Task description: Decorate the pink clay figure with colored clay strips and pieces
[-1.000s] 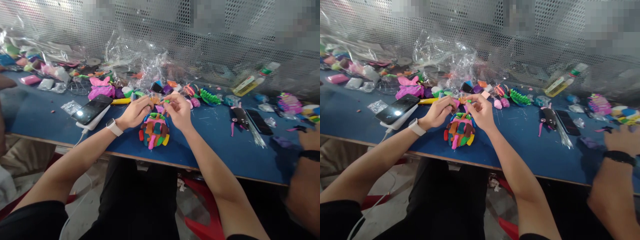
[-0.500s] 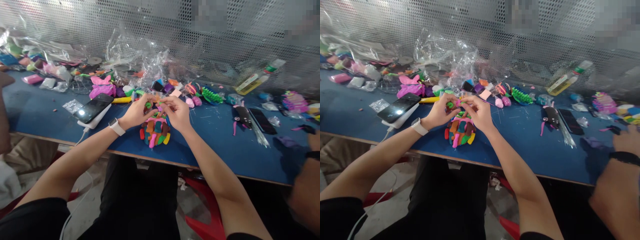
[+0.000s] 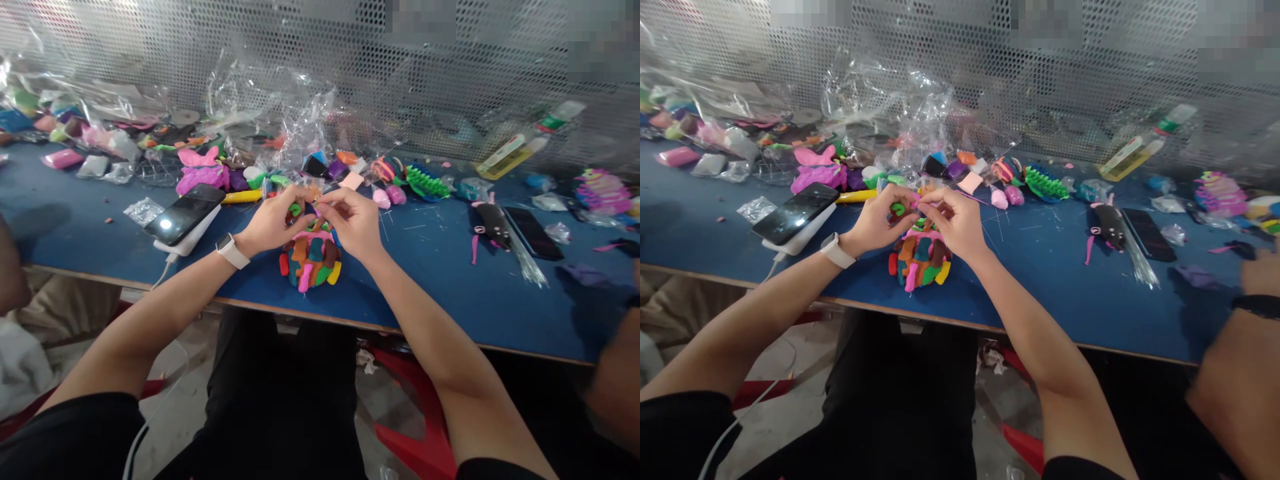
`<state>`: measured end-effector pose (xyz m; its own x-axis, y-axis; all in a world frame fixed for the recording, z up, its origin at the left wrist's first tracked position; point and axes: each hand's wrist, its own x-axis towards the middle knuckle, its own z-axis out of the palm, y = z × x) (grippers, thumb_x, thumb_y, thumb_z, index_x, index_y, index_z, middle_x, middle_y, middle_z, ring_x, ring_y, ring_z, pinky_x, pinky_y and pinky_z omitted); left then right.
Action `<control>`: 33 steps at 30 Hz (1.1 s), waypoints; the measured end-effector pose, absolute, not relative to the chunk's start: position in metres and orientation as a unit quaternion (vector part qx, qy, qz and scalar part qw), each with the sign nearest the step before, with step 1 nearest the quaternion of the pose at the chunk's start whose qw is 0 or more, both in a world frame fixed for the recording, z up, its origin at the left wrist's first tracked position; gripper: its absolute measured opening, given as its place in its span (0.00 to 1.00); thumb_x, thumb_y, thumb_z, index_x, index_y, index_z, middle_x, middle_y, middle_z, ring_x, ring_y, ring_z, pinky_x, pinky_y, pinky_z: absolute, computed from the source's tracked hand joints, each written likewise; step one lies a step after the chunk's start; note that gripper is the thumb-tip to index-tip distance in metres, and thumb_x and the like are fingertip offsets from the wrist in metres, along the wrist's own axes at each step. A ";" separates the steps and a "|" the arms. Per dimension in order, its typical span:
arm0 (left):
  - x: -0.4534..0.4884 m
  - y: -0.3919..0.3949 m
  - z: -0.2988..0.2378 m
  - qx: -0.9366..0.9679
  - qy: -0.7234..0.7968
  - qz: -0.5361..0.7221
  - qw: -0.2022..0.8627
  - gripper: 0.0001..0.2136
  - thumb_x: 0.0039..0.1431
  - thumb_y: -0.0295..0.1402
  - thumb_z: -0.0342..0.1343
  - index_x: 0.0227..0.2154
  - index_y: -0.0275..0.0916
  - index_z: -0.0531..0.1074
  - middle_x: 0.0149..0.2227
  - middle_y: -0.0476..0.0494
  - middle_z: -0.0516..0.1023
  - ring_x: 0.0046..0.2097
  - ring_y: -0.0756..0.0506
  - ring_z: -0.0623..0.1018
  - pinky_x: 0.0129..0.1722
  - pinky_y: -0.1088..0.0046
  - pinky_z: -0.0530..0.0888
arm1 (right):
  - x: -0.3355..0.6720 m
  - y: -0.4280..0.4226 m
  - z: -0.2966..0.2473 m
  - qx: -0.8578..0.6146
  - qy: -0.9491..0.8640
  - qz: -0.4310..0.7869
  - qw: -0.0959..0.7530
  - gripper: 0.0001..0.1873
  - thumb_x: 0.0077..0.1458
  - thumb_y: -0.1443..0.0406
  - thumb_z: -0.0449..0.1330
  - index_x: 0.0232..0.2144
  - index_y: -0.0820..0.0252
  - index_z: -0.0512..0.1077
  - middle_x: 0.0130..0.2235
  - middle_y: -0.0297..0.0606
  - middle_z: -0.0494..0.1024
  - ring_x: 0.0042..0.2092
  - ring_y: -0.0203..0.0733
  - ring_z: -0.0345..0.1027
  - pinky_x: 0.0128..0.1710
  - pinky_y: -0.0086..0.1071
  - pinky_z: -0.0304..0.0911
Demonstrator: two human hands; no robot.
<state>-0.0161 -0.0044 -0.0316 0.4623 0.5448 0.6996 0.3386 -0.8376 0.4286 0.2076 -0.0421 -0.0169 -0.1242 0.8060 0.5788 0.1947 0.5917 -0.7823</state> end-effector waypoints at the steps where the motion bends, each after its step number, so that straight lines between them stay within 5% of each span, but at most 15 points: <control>1: -0.016 -0.004 -0.032 0.847 0.257 0.451 0.115 0.14 0.72 0.38 0.64 0.55 0.40 0.75 0.38 0.48 0.80 0.34 0.49 0.79 0.37 0.71 0.76 | 0.207 -0.042 -0.017 -0.360 -0.697 0.280 0.554 0.25 0.66 0.37 0.73 0.42 0.49 0.83 0.37 0.33 0.88 0.31 0.42 0.84 0.31 0.38 0.77; 7: -0.018 -0.002 -0.033 0.851 0.246 0.453 0.101 0.13 0.71 0.41 0.67 0.50 0.40 0.76 0.39 0.47 0.82 0.35 0.48 0.80 0.37 0.71 0.76 | 0.207 -0.043 -0.017 -0.357 -0.693 0.276 0.562 0.28 0.58 0.37 0.78 0.45 0.49 0.83 0.41 0.33 0.91 0.41 0.46 0.89 0.37 0.38 0.81; 17: -0.018 -0.001 -0.033 0.856 0.218 0.467 0.036 0.10 0.79 0.39 0.61 0.51 0.41 0.83 0.40 0.46 0.87 0.37 0.48 0.84 0.40 0.72 0.78 | 0.207 -0.046 -0.020 -0.349 -0.716 0.283 0.534 0.26 0.68 0.39 0.71 0.53 0.49 0.83 0.41 0.34 0.91 0.31 0.41 0.86 0.33 0.36 0.82; 24: -0.020 0.000 -0.032 0.854 0.234 0.462 0.058 0.13 0.78 0.42 0.62 0.55 0.44 0.86 0.42 0.44 0.89 0.42 0.45 0.87 0.45 0.68 0.82 | 0.206 -0.042 -0.021 -0.339 -0.674 0.348 0.557 0.29 0.60 0.41 0.79 0.55 0.48 0.83 0.43 0.34 0.92 0.31 0.43 0.86 0.34 0.40 0.87; 33: -0.020 0.001 -0.031 0.844 0.218 0.488 0.052 0.12 0.79 0.43 0.62 0.47 0.47 0.90 0.41 0.44 0.90 0.42 0.44 0.89 0.44 0.65 0.84 | 0.208 -0.033 -0.024 -0.350 -0.652 0.375 0.558 0.34 0.54 0.37 0.80 0.52 0.49 0.84 0.38 0.34 0.91 0.28 0.43 0.84 0.25 0.37 0.81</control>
<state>-0.0199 0.0009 -0.0312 0.4289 0.4194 0.8001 0.3173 -0.8992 0.3012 0.2083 -0.0328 -0.0236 -0.1329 0.8752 0.4651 0.0382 0.4734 -0.8800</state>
